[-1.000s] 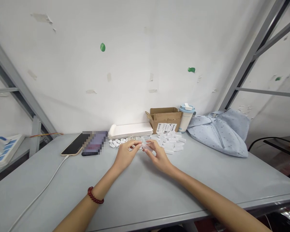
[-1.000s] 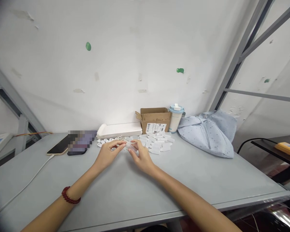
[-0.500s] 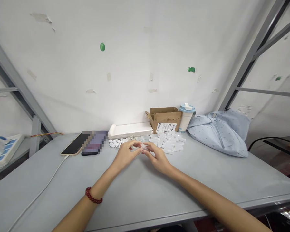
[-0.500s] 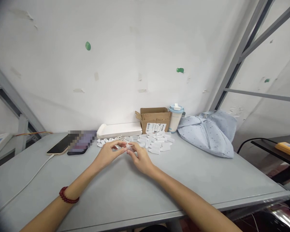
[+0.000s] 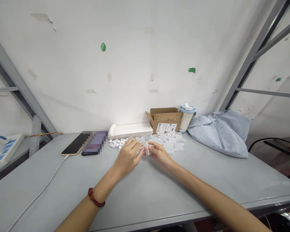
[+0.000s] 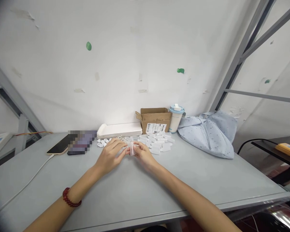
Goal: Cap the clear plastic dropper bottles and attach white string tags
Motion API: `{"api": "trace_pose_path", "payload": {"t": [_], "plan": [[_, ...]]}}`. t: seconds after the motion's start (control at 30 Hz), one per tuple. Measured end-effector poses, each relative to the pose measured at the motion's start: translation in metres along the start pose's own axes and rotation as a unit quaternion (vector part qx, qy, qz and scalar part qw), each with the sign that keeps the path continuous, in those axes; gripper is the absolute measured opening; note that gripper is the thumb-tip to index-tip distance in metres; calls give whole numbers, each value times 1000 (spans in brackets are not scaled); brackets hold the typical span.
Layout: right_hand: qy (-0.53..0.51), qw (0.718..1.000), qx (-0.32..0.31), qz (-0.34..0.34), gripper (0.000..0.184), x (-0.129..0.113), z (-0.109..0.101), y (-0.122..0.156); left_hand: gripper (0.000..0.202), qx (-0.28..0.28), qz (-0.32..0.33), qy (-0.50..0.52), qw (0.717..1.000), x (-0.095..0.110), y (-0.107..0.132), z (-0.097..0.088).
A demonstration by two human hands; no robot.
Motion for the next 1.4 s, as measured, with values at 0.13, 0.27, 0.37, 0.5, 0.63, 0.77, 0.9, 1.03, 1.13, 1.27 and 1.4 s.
{"api": "trace_pose_path", "payload": {"t": [0.13, 0.27, 0.37, 0.5, 0.63, 0.77, 0.9, 1.03, 1.13, 1.27, 1.4], "plan": [[-30, 999, -14, 21, 32, 2, 1, 1, 23, -37, -22, 38, 998, 2, 2, 7], [-46, 998, -34, 39, 30, 4, 2, 1, 34, -50, -35, 57, 997, 0, 3, 10], [-58, 996, -54, 43, 27, 3, 4, 2, 41, -54, -38, 68, 996, -2, 4, 11], [-47, 997, -49, 44, 29, 1, 5, 3, 42, -50, -29, 80, 995, -3, 3, 10], [-13, 998, -40, 41, 31, 3, 4, 2, 40, -62, -23, 87, 994, -1, 2, 10], [36, 998, -40, 25, 29, 4, 2, 1, 40, -90, -7, 88, 992, 0, 1, 9], [62, 997, -41, 27, 29, 3, 1, 2, 43, -101, -7, 85, 991, -4, 2, 7], [61, 997, -47, 26, 31, 0, 4, 3, 44, -106, -14, 81, 991, -7, 2, 7], [60, 997, -47, 21, 32, 0, 5, 3, 38, -107, -6, 86, 990, -5, 2, 7], [49, 998, -23, 15, 34, 1, 3, 2, 35, -99, -8, 93, 991, -4, 1, 7], [53, 998, 7, 14, 34, -1, 1, 2, 32, -78, -5, 91, 993, -4, 0, 6]]}}
Point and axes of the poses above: each hand's wrist, its own y-axis away from the middle knuckle, its own z-axis out of the palm, x = y × z, the point moved 4 cm from there along -y, towards the middle knuckle, and after that the axes turned 1 degree about x, right-handed, at the moved point
